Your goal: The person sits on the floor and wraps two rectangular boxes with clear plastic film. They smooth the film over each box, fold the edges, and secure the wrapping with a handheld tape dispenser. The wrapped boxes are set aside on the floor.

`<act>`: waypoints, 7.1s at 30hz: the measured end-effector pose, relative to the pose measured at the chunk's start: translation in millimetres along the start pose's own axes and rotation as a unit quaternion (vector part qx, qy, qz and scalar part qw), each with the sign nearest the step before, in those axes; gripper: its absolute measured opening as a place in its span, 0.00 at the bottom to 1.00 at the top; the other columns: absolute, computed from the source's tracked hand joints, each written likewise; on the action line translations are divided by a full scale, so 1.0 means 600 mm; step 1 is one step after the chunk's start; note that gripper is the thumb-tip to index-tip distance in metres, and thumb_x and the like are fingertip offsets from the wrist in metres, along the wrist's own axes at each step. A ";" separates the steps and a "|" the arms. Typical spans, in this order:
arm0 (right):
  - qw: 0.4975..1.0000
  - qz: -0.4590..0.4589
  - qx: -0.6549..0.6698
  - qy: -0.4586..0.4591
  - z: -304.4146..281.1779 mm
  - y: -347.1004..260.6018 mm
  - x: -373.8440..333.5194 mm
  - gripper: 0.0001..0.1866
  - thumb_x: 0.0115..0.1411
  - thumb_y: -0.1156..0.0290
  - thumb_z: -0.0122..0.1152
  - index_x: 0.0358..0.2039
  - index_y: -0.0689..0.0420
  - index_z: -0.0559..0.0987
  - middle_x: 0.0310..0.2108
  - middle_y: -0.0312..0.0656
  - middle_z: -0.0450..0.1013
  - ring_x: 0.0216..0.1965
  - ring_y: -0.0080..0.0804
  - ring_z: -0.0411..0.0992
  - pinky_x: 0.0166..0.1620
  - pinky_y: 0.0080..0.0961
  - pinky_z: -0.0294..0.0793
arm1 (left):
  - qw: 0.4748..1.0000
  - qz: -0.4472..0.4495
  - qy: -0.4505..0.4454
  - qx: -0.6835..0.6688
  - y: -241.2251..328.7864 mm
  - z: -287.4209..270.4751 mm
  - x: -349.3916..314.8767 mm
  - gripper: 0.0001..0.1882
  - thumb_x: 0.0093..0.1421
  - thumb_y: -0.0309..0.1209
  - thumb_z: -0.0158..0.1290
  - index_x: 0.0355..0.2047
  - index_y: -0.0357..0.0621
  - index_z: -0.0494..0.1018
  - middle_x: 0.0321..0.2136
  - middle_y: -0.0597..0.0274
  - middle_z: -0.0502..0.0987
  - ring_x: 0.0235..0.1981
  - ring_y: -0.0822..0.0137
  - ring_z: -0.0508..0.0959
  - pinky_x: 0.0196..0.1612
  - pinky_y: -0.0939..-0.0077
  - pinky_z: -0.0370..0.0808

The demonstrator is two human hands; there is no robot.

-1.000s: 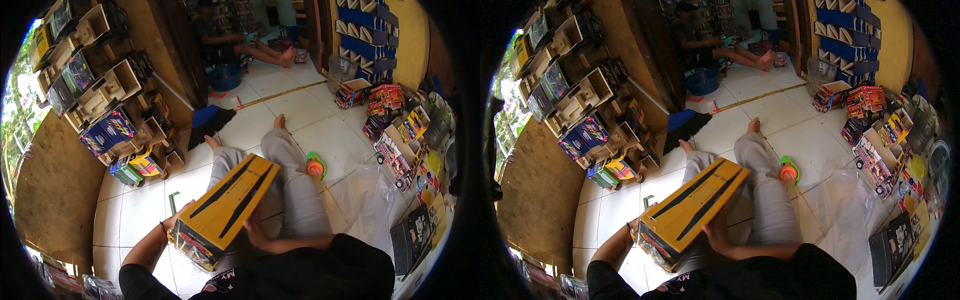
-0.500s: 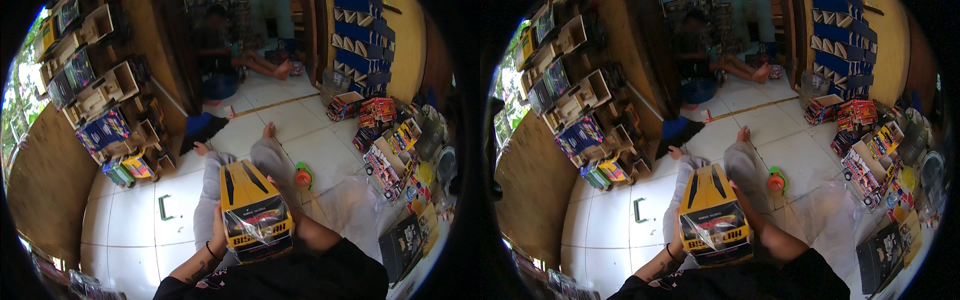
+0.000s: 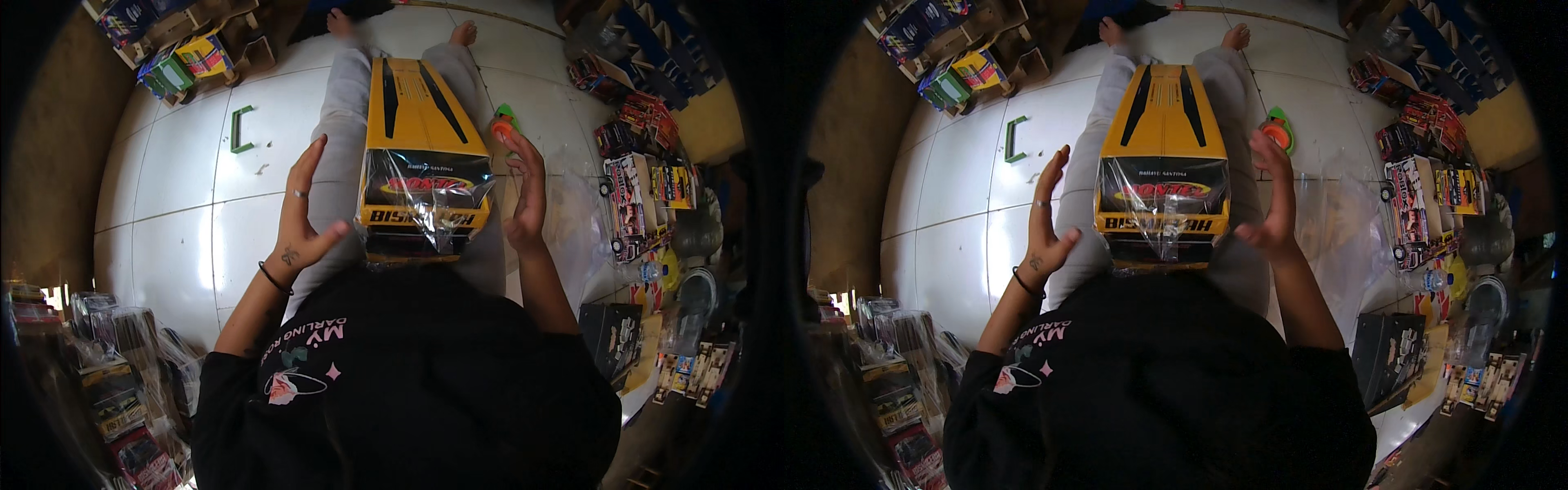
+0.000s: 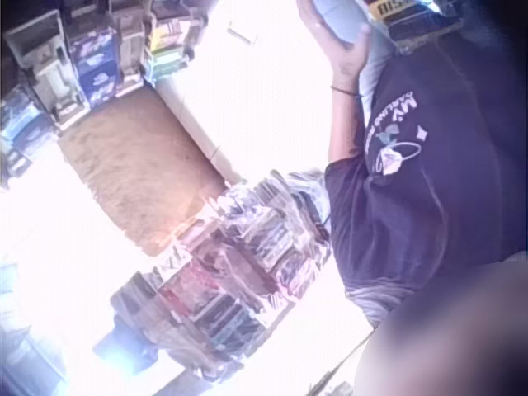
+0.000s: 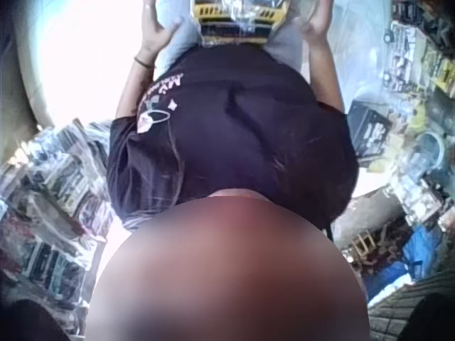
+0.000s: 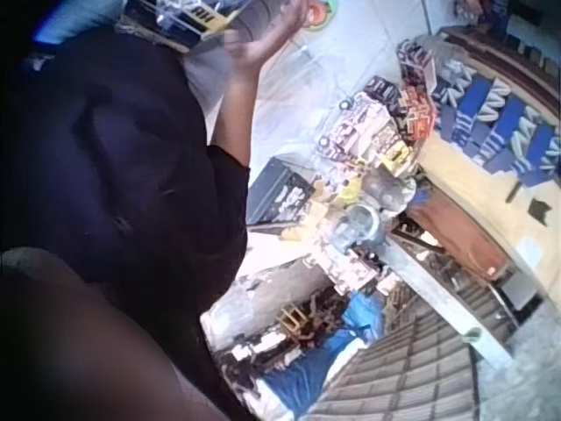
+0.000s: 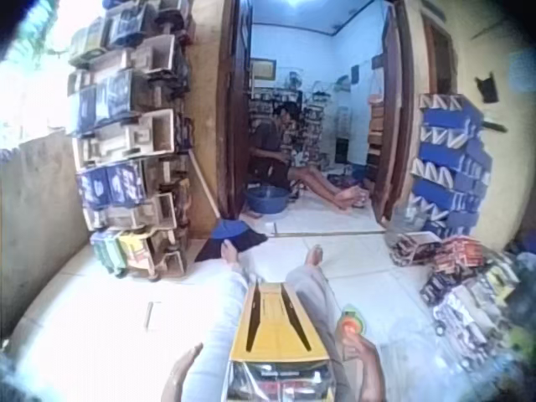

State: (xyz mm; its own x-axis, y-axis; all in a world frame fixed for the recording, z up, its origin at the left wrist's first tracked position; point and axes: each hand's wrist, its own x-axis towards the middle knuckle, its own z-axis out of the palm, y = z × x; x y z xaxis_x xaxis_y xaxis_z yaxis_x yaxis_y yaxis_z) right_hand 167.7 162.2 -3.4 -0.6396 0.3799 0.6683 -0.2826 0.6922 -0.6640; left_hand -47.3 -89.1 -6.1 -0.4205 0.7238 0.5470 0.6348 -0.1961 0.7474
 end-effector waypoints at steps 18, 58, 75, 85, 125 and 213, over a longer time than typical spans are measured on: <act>0.973 -0.084 -0.165 -0.136 0.006 -0.072 0.063 0.07 0.50 0.70 0.66 0.28 0.57 0.79 0.48 0.44 0.70 0.53 0.39 0.65 0.57 0.33 0.59 | 0.982 0.134 -0.004 0.132 0.049 0.019 0.078 0.10 0.45 0.28 0.65 0.30 0.48 0.78 0.35 0.64 0.77 0.42 0.61 0.73 0.50 0.65 0.61; 0.984 -0.074 0.013 -0.160 0.037 -0.092 0.155 0.04 0.54 0.75 0.58 0.24 0.61 0.76 0.52 0.49 0.69 0.53 0.37 0.66 0.57 0.32 0.60 | 0.996 0.016 -0.054 -0.066 0.104 0.048 0.162 0.07 0.53 0.31 0.60 0.27 0.40 0.78 0.26 0.58 0.79 0.30 0.59 0.77 0.39 0.69 0.71; 0.921 -0.254 -0.231 -0.186 0.028 -0.117 0.187 0.22 0.42 0.74 0.71 0.42 0.57 0.80 0.33 0.39 0.78 0.36 0.36 0.74 0.44 0.31 0.68 | 0.970 -0.111 -0.134 -0.172 0.099 0.029 0.170 0.13 0.62 0.35 0.52 0.38 0.38 0.78 0.30 0.60 0.81 0.32 0.74 0.80 0.41 0.78 0.74; 0.873 -0.333 -0.311 -0.174 0.020 -0.135 0.184 0.20 0.43 0.63 0.71 0.38 0.53 0.80 0.41 0.38 0.76 0.42 0.36 0.72 0.46 0.33 0.65 | 0.962 -0.134 -0.122 -0.202 0.093 0.033 0.154 0.12 0.61 0.36 0.53 0.34 0.39 0.78 0.28 0.62 0.80 0.32 0.74 0.80 0.40 0.80 0.74; 0.982 0.037 0.108 -0.149 0.025 -0.110 0.167 0.15 0.58 0.80 0.58 0.46 0.65 0.70 0.34 0.37 0.73 0.35 0.17 0.71 0.39 0.12 0.69 | 0.982 -0.029 -0.117 -0.144 0.096 0.045 0.165 0.11 0.58 0.37 0.58 0.33 0.42 0.80 0.25 0.63 0.80 0.29 0.74 0.79 0.39 0.79 0.75; 0.910 -0.190 -0.227 -0.291 0.015 -0.106 0.156 0.06 0.54 0.70 0.60 0.27 0.56 0.72 0.33 0.39 0.70 0.44 0.38 0.68 0.52 0.37 0.58 | 0.936 0.078 -0.255 0.232 0.136 0.005 0.172 0.05 0.56 0.33 0.59 0.32 0.50 0.76 0.34 0.69 0.77 0.48 0.68 0.74 0.63 0.50 0.44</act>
State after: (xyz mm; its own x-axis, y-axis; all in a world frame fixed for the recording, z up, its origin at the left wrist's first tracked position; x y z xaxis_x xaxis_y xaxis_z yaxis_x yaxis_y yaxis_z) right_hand 119.3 148.1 98.1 -0.8644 -0.2379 0.4430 -0.3231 0.9379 -0.1267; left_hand -37.1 -28.6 110.2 -0.0109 0.9550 0.2965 0.9252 -0.1028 0.3653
